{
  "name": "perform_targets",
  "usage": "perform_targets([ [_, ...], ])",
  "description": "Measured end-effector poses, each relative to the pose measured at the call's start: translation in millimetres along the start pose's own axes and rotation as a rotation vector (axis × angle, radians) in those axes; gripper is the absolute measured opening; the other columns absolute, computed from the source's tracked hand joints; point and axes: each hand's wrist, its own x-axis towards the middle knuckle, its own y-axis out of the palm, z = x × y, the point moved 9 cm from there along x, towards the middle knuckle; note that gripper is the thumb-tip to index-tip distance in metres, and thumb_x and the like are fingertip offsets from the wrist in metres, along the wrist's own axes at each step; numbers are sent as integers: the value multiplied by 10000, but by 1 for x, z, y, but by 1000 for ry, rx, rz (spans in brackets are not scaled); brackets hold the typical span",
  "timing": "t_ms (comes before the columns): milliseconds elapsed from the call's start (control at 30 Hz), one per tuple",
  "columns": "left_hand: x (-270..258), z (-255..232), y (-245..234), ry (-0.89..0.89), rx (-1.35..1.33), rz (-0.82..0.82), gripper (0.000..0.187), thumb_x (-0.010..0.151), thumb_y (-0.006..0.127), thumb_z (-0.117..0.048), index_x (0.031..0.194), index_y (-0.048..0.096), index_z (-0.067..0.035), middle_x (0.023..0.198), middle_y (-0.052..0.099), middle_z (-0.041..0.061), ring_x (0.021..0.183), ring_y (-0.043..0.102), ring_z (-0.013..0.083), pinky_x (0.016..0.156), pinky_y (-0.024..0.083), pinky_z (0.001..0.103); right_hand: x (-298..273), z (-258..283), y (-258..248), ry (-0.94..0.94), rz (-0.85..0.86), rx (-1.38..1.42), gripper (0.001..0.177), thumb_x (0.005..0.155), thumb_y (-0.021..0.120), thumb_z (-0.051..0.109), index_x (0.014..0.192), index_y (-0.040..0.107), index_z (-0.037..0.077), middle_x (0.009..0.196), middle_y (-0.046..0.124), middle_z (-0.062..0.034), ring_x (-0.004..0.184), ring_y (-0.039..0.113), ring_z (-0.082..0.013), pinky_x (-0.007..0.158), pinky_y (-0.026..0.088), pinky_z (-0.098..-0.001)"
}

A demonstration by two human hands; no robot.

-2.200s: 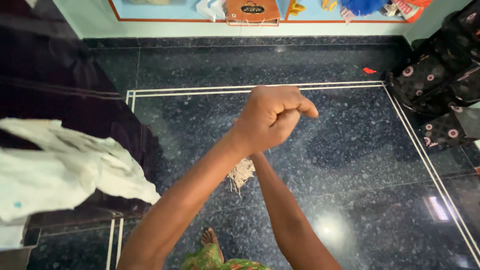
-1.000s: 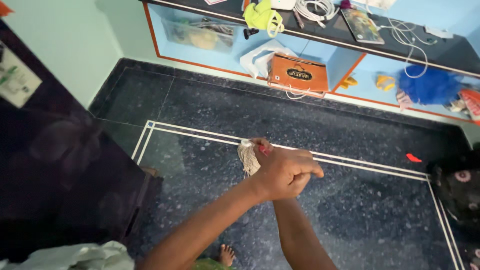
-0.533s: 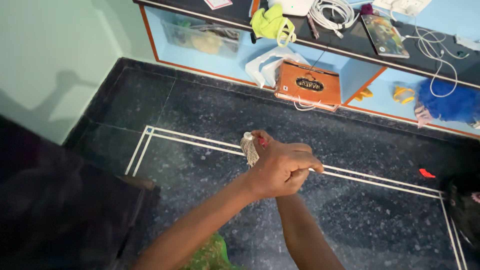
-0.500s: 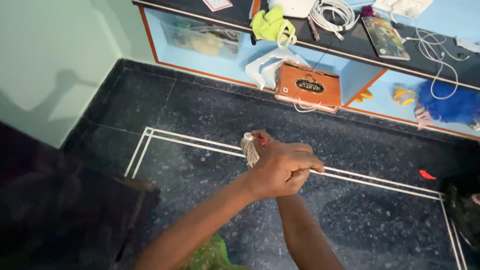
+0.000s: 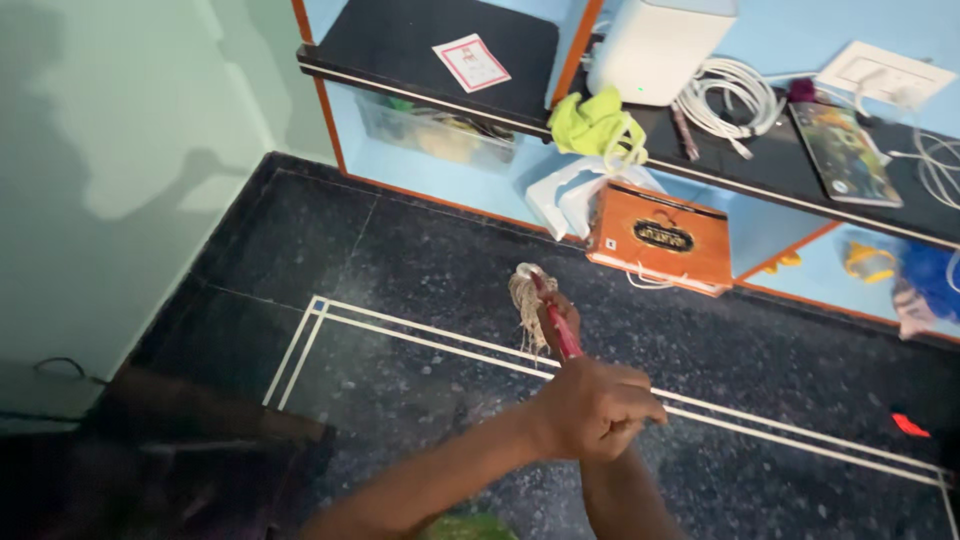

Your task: The person mops the dark, polished floor of a room by hand, moving the mop head back and forth around furniture and along the edges of a shelf unit.

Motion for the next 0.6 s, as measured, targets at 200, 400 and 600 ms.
perform_targets([
  [200, 17, 49, -48, -29, 53, -94, 221, 827, 632, -11, 1016, 708, -96, 876, 651, 81, 787, 674, 299, 691, 527, 400, 53, -31, 8, 113, 74, 194, 505, 1110, 399, 260, 1549, 300, 32, 1512, 391, -54, 1434, 363, -165, 1219, 272, -317],
  [400, 41, 82, -85, -50, 104, -214, 237, 837, 608, 7, 1028, 712, -86, 882, 654, 79, 758, 665, 281, 681, 526, 384, 118, -33, 16, 37, 135, 6, 541, 1109, 344, 259, 1589, 239, 33, 1603, 318, -69, 1517, 283, -190, 1245, 231, -329],
  [600, 59, 104, -96, -76, 128, -270, 224, 829, 623, 22, 1015, 716, -61, 859, 650, 89, 736, 663, 273, 667, 526, 375, 137, -36, 17, 303, 344, 766, 596, 1044, 365, 149, 1609, 188, 79, 1632, 286, -53, 1527, 234, -153, 1254, 167, -293],
])
